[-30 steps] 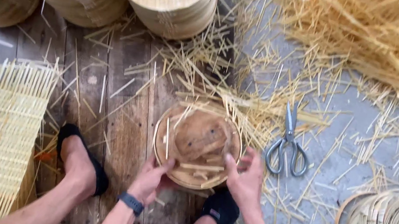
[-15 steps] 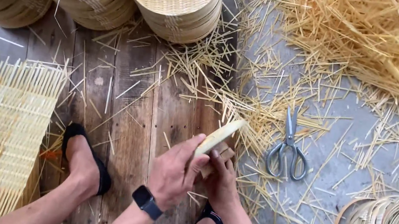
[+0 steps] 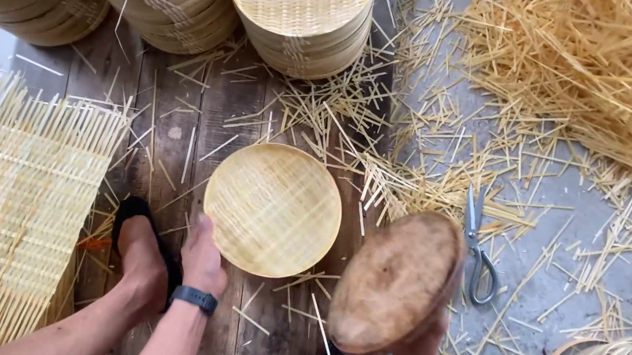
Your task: The person sits on a low stool in a bamboo workshop and uses scissors to trim excess bamboo strips from the edge of a woven steamer-basket lid held over a round wooden mold. They rotate the lid, cut off protruding strip ends, press a bent bamboo rim hoop around the edge, and set the finished lid onto a stack of completed lids.
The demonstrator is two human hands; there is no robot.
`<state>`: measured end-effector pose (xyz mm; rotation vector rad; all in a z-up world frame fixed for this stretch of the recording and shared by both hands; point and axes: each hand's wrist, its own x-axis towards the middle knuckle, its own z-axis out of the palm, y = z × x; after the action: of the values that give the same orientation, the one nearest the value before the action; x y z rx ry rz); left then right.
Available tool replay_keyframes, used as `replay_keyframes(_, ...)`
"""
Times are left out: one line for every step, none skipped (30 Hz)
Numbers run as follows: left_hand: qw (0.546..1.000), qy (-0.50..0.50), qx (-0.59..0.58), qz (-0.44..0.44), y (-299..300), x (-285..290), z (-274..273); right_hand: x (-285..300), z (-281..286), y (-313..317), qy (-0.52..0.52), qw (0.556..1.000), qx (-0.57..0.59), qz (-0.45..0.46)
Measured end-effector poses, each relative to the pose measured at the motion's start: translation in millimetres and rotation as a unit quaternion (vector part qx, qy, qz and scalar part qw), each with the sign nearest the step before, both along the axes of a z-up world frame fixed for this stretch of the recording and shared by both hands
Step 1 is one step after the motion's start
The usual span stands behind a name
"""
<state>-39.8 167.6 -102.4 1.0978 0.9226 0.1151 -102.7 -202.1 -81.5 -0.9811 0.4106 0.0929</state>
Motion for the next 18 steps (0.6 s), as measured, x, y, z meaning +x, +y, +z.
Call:
replay_keyframes(1.0,-0.003,-0.001,0.002,-3,-5,-6,3,5,-3,-0.003,1.0,-0.001,0.002)
replay_keyframes(0.998,0.022,-0.061,0.016,-5,-13,-10,6,11,-5,0.051,0.995,0.077,-0.038)
replay_keyframes(0.991,0.047,-0.121,0.03,-7,-21,-16,8,16,-6,0.105,0.979,0.153,-0.077)
replay_keyframes(0.991,0.047,-0.122,0.035,-15,-22,-3,5,15,-7,0.106,0.98,0.152,-0.072)
replay_keyframes(0.995,0.094,0.011,-0.027,-23,-24,9,3,13,-7,0.111,0.982,0.137,-0.074)
replay_keyframes(0.975,0.144,0.144,-0.088,-29,-27,22,-2,11,-6,0.118,0.983,0.122,-0.076)
replay_keyframes(0.975,0.146,0.144,-0.084,-29,-24,45,-5,12,-4,0.12,0.983,0.122,-0.072)
replay_keyframes(0.903,0.093,0.361,-0.211,-31,-21,69,-8,13,-2,0.103,0.984,0.139,-0.05)
replay_keyframes(0.768,0.035,0.551,-0.326,-32,-18,93,-11,14,-1,0.086,0.984,0.156,-0.029)
replay_keyframes(0.767,0.035,0.552,-0.324,-28,-17,86,-17,6,-1,0.085,0.984,0.157,-0.027)
replay_keyframes(0.673,-0.042,0.608,-0.419,-23,-16,80,-23,-2,-1,0.106,0.981,0.15,-0.056)
replay_keyframes(0.562,-0.114,0.646,-0.504,-20,-18,74,-30,-10,-2,0.129,0.978,0.143,-0.083)
replay_keyframes(0.563,-0.111,0.647,-0.502,-14,-24,65,-37,-20,-4,0.129,0.978,0.143,-0.079)
replay_keyframes(0.533,-0.131,0.634,-0.545,-9,-24,54,-38,-32,-7,0.13,0.982,0.12,-0.069)
replay_keyframes(0.501,-0.15,0.618,-0.587,-4,-23,43,-39,-43,-10,0.13,0.985,0.096,-0.059)
replay_keyframes(0.501,-0.15,0.62,-0.585,1,-19,46,-34,-35,-2,0.127,0.985,0.097,-0.058)
replay_keyframes(0.501,-0.178,0.622,-0.575,6,-14,48,-29,-27,5,0.146,0.979,0.13,-0.055)
replay_keyframes(0.502,-0.206,0.62,-0.567,11,-12,51,-28,-18,12,0.166,0.971,0.161,-0.055)
